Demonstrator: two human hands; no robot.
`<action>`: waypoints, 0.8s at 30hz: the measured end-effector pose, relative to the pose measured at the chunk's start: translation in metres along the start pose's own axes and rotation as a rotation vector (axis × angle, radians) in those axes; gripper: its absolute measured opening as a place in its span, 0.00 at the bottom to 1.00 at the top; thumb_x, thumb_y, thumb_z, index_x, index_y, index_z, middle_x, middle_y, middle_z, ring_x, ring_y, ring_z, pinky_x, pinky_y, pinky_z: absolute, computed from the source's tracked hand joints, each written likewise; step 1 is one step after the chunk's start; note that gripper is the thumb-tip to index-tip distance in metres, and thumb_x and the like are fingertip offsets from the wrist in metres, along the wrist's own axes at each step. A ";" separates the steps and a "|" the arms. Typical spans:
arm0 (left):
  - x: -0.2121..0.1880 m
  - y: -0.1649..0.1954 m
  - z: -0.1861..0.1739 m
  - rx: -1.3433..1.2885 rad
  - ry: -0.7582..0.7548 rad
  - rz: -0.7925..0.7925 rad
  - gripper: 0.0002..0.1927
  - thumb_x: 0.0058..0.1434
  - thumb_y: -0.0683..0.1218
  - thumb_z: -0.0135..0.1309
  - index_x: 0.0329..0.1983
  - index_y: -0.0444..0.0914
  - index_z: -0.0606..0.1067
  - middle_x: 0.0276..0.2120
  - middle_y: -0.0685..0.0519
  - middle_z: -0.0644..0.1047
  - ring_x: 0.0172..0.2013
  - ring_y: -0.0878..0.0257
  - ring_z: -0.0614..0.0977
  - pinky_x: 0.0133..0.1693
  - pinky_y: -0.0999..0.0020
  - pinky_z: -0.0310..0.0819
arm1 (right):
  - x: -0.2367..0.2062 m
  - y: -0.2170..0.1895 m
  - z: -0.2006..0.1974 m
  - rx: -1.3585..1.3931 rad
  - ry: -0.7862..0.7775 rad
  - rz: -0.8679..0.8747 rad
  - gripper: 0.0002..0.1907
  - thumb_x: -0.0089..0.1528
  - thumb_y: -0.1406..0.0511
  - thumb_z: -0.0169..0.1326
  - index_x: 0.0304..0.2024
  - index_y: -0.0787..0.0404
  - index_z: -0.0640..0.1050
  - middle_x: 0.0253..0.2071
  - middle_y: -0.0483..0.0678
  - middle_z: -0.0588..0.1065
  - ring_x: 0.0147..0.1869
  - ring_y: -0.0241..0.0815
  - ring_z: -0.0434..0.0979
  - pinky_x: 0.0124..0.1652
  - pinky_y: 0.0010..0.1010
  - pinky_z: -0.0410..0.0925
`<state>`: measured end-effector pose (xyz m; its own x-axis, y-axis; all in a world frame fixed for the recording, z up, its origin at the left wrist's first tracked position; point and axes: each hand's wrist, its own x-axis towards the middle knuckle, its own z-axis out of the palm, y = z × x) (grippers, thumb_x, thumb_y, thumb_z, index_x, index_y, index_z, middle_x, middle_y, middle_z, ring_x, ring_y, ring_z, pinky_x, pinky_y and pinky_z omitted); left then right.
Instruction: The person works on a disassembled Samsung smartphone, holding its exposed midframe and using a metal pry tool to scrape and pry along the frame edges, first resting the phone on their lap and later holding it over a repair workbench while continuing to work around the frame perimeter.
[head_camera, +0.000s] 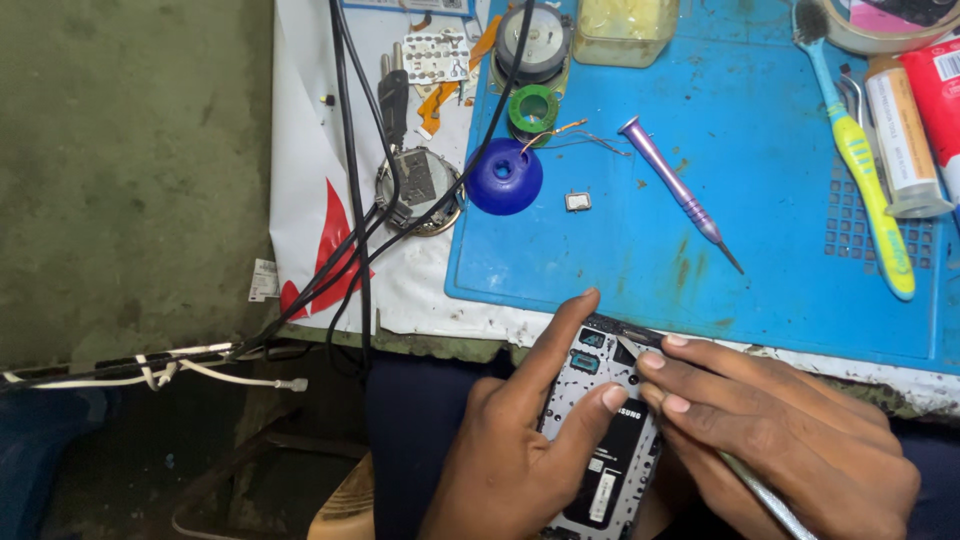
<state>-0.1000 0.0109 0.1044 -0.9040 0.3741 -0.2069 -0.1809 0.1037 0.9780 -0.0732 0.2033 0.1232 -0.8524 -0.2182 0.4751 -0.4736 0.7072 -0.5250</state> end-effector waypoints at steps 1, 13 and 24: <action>0.000 0.000 0.001 0.014 0.010 0.004 0.32 0.66 0.43 0.57 0.73 0.38 0.65 0.39 0.44 0.86 0.35 0.69 0.87 0.30 0.73 0.79 | 0.000 -0.001 0.000 0.002 0.016 0.016 0.13 0.53 0.73 0.67 0.37 0.62 0.77 0.43 0.55 0.81 0.52 0.50 0.85 0.49 0.36 0.77; -0.007 -0.011 0.011 0.090 0.091 0.203 0.30 0.69 0.42 0.56 0.73 0.33 0.64 0.39 0.35 0.84 0.47 0.50 0.90 0.42 0.63 0.82 | 0.000 -0.005 -0.001 -0.040 -0.043 0.059 0.11 0.53 0.72 0.67 0.36 0.62 0.78 0.42 0.52 0.82 0.53 0.48 0.85 0.51 0.35 0.76; -0.008 -0.009 0.016 0.055 0.096 0.122 0.29 0.67 0.41 0.55 0.71 0.34 0.66 0.33 0.38 0.84 0.38 0.52 0.92 0.34 0.64 0.83 | 0.000 -0.013 0.003 -0.037 0.007 0.055 0.12 0.51 0.74 0.66 0.37 0.64 0.79 0.41 0.53 0.82 0.52 0.50 0.84 0.52 0.37 0.76</action>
<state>-0.0844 0.0218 0.0967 -0.9512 0.2979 -0.0802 -0.0480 0.1142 0.9923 -0.0677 0.1924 0.1277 -0.8751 -0.1738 0.4516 -0.4178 0.7422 -0.5241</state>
